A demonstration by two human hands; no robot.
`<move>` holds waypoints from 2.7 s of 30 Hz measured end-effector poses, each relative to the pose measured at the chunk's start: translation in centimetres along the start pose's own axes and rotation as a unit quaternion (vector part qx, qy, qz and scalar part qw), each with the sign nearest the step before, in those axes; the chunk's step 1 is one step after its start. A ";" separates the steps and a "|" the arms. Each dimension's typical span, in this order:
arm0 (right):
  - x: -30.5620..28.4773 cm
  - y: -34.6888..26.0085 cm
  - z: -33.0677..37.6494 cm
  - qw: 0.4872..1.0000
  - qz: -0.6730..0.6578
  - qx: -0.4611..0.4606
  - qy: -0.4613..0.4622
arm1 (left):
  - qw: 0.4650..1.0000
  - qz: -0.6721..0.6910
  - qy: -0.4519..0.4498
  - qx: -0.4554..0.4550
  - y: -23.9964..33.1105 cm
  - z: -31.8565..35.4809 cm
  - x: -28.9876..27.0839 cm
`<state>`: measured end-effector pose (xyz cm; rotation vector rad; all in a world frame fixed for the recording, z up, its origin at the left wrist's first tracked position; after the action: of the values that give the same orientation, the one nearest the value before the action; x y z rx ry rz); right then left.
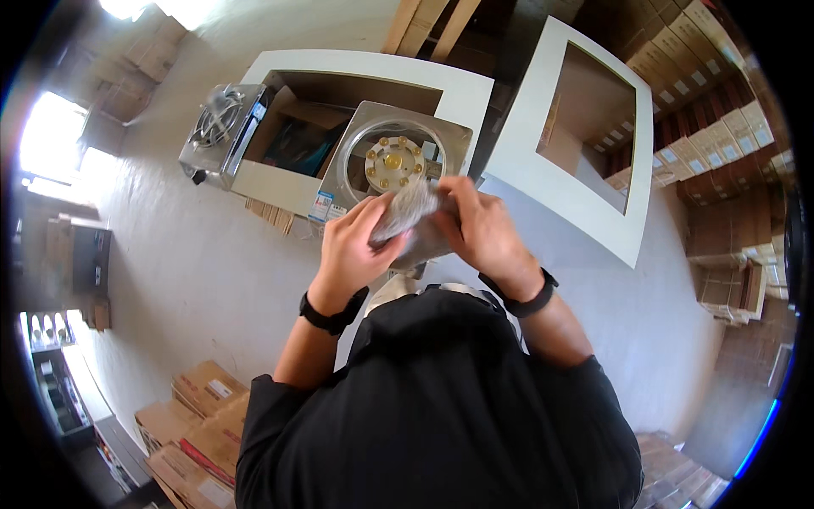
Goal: The person assembles a portable gas stove by placing a metal grate over the burner and securing it with small metal clips. They then use a cloth to wipe the surface of the stove clean.
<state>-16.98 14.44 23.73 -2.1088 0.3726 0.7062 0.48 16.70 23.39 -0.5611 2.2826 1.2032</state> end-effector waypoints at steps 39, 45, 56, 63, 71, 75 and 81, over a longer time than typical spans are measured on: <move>-10.4 29.5 45.8 0.812 0.189 0.505 -0.221 | 0.617 0.186 -0.469 -0.603 -25.1 53.0 33.8; -8.4 28.2 43.4 0.798 0.158 0.555 -0.175 | 0.553 0.163 -0.357 -0.735 -22.7 44.6 28.1; -3.9 25.1 37.9 0.759 0.167 0.609 -0.158 | 0.630 0.280 -0.400 -0.605 -32.4 43.2 26.8; -1.2 23.7 33.5 0.771 0.175 0.602 -0.112 | 0.585 0.191 -0.421 -0.666 -32.9 35.7 21.3; 0.3 22.7 28.3 0.814 0.272 0.509 -0.068 | 0.761 0.024 -0.636 -0.123 -33.0 30.5 19.6; 0.2 21.3 23.3 0.834 0.293 0.461 -0.079 | 0.783 0.053 -0.600 -0.153 -34.0 30.8 20.0; 0.5 16.5 7.2 0.911 0.289 0.285 -0.075 | 0.809 0.076 -0.564 -0.146 -34.0 30.7 20.4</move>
<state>-27.25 10.53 9.43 -1.3743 1.0095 0.9485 10.66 22.05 -25.38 0.2528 1.1298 1.4188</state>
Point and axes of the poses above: each hand's wrist, its own z-axis away from the middle knuckle, its own x-axis out of the palm, y = z × x, the point moved 8 cm from there along -z, towards the middle knuckle
